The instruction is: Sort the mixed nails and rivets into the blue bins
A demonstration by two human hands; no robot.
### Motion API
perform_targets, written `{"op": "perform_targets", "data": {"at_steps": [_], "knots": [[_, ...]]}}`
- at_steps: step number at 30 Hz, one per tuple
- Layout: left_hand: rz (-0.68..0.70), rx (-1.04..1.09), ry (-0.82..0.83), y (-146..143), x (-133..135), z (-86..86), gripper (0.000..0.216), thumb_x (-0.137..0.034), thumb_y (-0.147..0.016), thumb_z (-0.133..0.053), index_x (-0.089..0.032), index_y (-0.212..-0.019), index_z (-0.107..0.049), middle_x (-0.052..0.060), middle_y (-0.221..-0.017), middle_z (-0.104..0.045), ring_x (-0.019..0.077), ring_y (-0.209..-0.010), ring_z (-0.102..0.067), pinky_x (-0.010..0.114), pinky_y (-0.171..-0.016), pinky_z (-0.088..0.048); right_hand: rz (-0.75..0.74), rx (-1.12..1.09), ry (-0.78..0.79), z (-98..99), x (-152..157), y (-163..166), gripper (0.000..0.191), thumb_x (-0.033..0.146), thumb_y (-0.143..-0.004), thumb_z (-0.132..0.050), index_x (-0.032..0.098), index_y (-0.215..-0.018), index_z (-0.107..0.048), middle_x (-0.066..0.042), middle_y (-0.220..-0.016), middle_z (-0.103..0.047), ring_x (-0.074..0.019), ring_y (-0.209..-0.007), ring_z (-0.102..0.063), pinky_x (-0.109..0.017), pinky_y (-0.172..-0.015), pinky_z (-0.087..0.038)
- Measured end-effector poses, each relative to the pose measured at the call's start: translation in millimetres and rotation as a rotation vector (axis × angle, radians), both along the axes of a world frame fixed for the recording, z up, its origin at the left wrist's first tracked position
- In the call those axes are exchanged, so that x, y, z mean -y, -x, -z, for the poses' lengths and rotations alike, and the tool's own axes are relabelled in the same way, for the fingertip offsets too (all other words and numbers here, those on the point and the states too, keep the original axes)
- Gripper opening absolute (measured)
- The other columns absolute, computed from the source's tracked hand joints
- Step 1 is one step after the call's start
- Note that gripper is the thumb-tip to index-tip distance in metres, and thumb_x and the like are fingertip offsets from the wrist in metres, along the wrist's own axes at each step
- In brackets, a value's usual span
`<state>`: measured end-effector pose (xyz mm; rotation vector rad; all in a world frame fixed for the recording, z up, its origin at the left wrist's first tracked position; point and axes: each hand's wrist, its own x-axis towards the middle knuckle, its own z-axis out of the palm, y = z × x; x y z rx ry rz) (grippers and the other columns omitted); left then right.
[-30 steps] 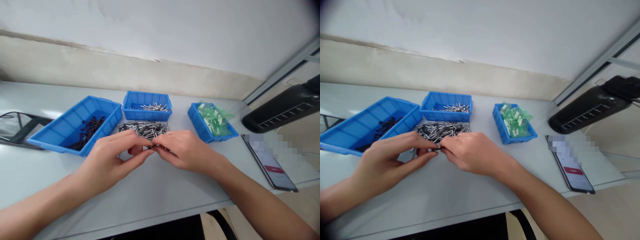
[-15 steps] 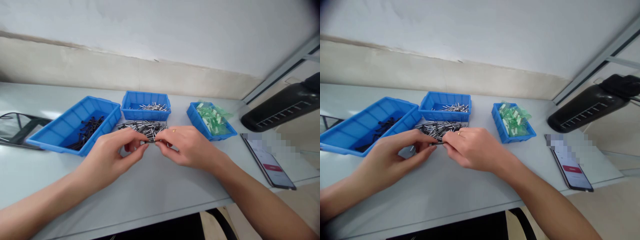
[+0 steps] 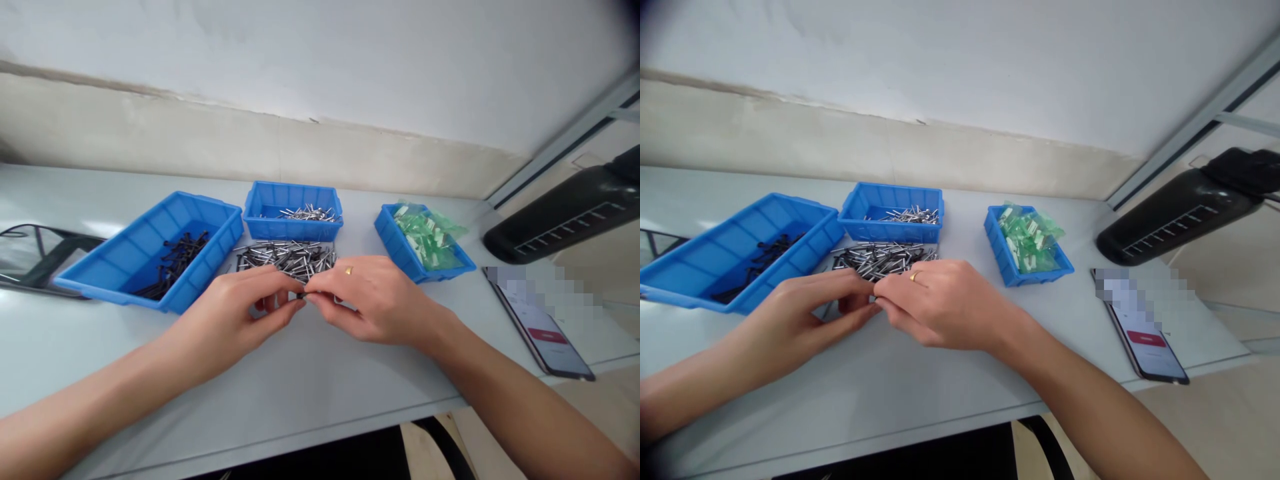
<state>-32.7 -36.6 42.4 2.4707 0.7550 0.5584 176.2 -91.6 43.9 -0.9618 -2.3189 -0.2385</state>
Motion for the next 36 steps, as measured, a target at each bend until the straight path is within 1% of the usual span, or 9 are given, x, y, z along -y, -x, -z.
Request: {"op": "perform_targets", "data": {"at_steps": [6,11,14,17,22,25,28,31,36], "knots": [[0.022,-0.002,0.000,-0.4,0.9,-2.0,0.016,-0.027,-0.090,-0.051,-0.020,-0.087,-0.066,-0.003,-0.068,-0.060,0.0089,-0.058,-0.053,0.019,-0.053,-0.040,-0.007,-0.004,0.025,-0.4,0.7,0.4,0.016,0.020,-0.093,-0.047,0.017,-0.090,-0.062,0.001,-0.068,-0.065,-0.0103,-0.061,-0.056,-0.023,-0.060,-0.041],[-0.060,0.069,0.016,-0.1,-1.0,-0.1,0.014,-0.030,-0.088,-0.056,-0.021,-0.083,-0.065,-0.003,-0.066,-0.060,0.0094,-0.059,-0.055,0.018,-0.054,-0.042,0.054,-0.002,0.132,-5.0,0.3,-1.4,0.018,0.021,-0.095,-0.045,0.015,-0.092,-0.062,0.000,-0.068,-0.064,-0.0111,-0.061,-0.057,-0.023,-0.060,-0.041],[-0.123,0.126,0.010,0.1,-0.9,-1.0,0.011,-0.030,-0.086,-0.058,-0.022,-0.083,-0.065,-0.004,-0.064,-0.059,0.0094,-0.059,-0.054,0.017,-0.052,-0.041,0.096,0.022,0.177,-6.3,-0.3,-3.2,0.018,0.021,-0.095,-0.044,0.015,-0.094,-0.061,-0.002,-0.075,-0.067,-0.0126,-0.066,-0.060,-0.024,-0.062,-0.041],[-0.150,0.159,-0.039,0.2,1.1,-3.5,0.008,-0.030,-0.085,-0.060,-0.023,-0.084,-0.065,-0.005,-0.063,-0.057,0.0088,-0.058,-0.053,0.017,-0.050,-0.039,0.119,0.052,0.232,-5.3,-0.9,-3.1,0.018,0.021,-0.096,-0.044,0.015,-0.095,-0.061,-0.004,-0.082,-0.069,-0.0140,-0.071,-0.062,-0.025,-0.065,-0.041],[-0.081,0.172,-0.119,1.3,4.6,-4.3,0.007,-0.027,-0.086,-0.059,-0.024,-0.085,-0.065,-0.005,-0.063,-0.057,0.0088,-0.058,-0.054,0.017,-0.052,-0.041,0.109,0.097,0.347,-2.7,-1.4,1.6,0.022,0.023,-0.098,-0.040,0.015,-0.097,-0.061,-0.004,-0.080,-0.068,-0.0138,-0.070,-0.060,-0.025,-0.065,-0.039],[-0.037,0.173,-0.130,2.3,4.9,-1.8,0.006,-0.026,-0.086,-0.059,-0.024,-0.087,-0.065,-0.004,-0.065,-0.058,0.0092,-0.060,-0.055,0.016,-0.051,-0.042,0.089,0.089,0.409,-3.3,-1.1,3.7,0.023,0.023,-0.098,-0.039,0.015,-0.097,-0.061,-0.004,-0.082,-0.068,-0.0142,-0.072,-0.059,-0.026,-0.065,-0.039],[0.000,0.184,-0.131,3.7,4.6,0.9,0.005,-0.024,-0.087,-0.060,-0.022,-0.088,-0.065,-0.003,-0.068,-0.059,0.0092,-0.062,-0.056,0.016,-0.052,-0.044,0.076,0.079,0.468,-4.6,-0.5,4.1,0.020,0.023,-0.097,-0.042,0.016,-0.097,-0.060,-0.003,-0.083,-0.067,-0.0141,-0.074,-0.059,-0.025,-0.066,-0.040],[0.001,0.200,-0.136,4.6,4.8,1.8,0.005,-0.024,-0.087,-0.060,-0.023,-0.090,-0.065,-0.003,-0.069,-0.060,0.0098,-0.063,-0.056,0.017,-0.053,-0.044,0.060,0.064,0.462,-4.2,0.1,3.4,0.018,0.024,-0.096,-0.043,0.017,-0.096,-0.060,-0.003,-0.082,-0.067,-0.0137,-0.073,-0.059,-0.025,-0.066,-0.040],[-0.055,0.195,-0.128,2.7,5.7,-2.2,0.005,-0.026,-0.086,-0.060,-0.024,-0.087,-0.064,-0.004,-0.065,-0.057,0.0097,-0.061,-0.055,0.017,-0.050,-0.041,0.068,0.006,0.375,-2.5,0.9,0.9,0.019,0.024,-0.097,-0.042,0.016,-0.097,-0.060,-0.003,-0.081,-0.067,-0.0132,-0.072,-0.060,-0.024,-0.066,-0.041]]}}
